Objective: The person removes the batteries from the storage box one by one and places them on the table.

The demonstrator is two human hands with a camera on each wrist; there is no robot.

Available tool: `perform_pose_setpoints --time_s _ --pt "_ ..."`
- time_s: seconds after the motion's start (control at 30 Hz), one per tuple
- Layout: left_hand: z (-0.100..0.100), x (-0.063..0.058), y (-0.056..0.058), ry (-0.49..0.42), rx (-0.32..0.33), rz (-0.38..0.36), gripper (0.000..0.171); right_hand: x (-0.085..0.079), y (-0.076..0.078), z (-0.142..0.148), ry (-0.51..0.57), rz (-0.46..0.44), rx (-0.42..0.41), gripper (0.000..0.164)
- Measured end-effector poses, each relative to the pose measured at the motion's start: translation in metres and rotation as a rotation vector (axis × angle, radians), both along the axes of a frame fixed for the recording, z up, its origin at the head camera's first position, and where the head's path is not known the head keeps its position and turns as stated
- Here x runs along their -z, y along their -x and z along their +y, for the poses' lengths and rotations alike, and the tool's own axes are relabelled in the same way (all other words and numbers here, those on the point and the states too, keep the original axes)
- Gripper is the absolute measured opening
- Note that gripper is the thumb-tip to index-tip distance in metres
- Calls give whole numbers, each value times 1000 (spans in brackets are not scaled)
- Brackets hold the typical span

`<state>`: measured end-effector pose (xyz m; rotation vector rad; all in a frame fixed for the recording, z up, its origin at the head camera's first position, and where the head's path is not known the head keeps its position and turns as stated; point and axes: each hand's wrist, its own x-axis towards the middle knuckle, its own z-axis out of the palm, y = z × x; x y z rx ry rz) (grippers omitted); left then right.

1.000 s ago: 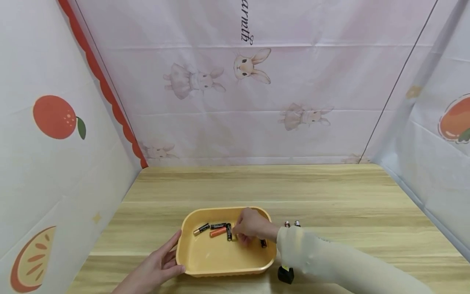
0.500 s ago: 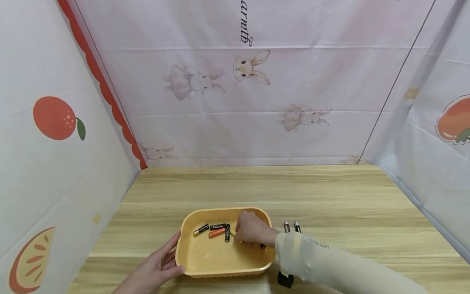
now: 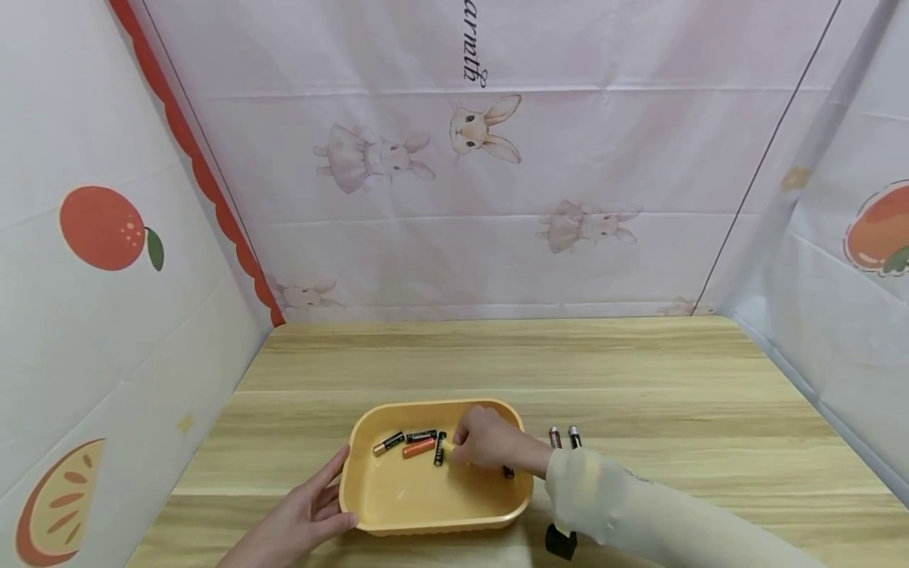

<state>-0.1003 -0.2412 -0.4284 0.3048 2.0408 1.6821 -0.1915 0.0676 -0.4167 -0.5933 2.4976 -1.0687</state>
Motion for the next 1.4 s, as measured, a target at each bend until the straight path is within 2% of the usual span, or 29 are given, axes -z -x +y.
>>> perform_pose_setpoints --time_s 0.07,0.2,0.3,0.43,0.73,1.0,1.2,1.4 --pt "0 0 0 4 -4 -1 100 -7 0 3 59 -20 -29 19" --pt "0 0 0 8 -11 -9 100 -24 0 10 199 -54 -90 1" --pt "-1 1 -1 9 -9 -7 100 -35 0 16 293 -63 -126 6" --pt "-1 1 -1 11 -8 -2 100 -48 1 27 358 -46 -137 12" --pt "1 1 0 17 -9 -10 99 -77 4 57 418 -56 -86 19" --pt "0 0 0 5 5 26 100 -100 1 88 482 -52 -36 22" --pt "-1 1 0 10 4 25 100 -109 -2 113 511 -22 16 21" --pt "-1 1 -1 3 20 37 99 -110 -7 135 532 -10 59 20"
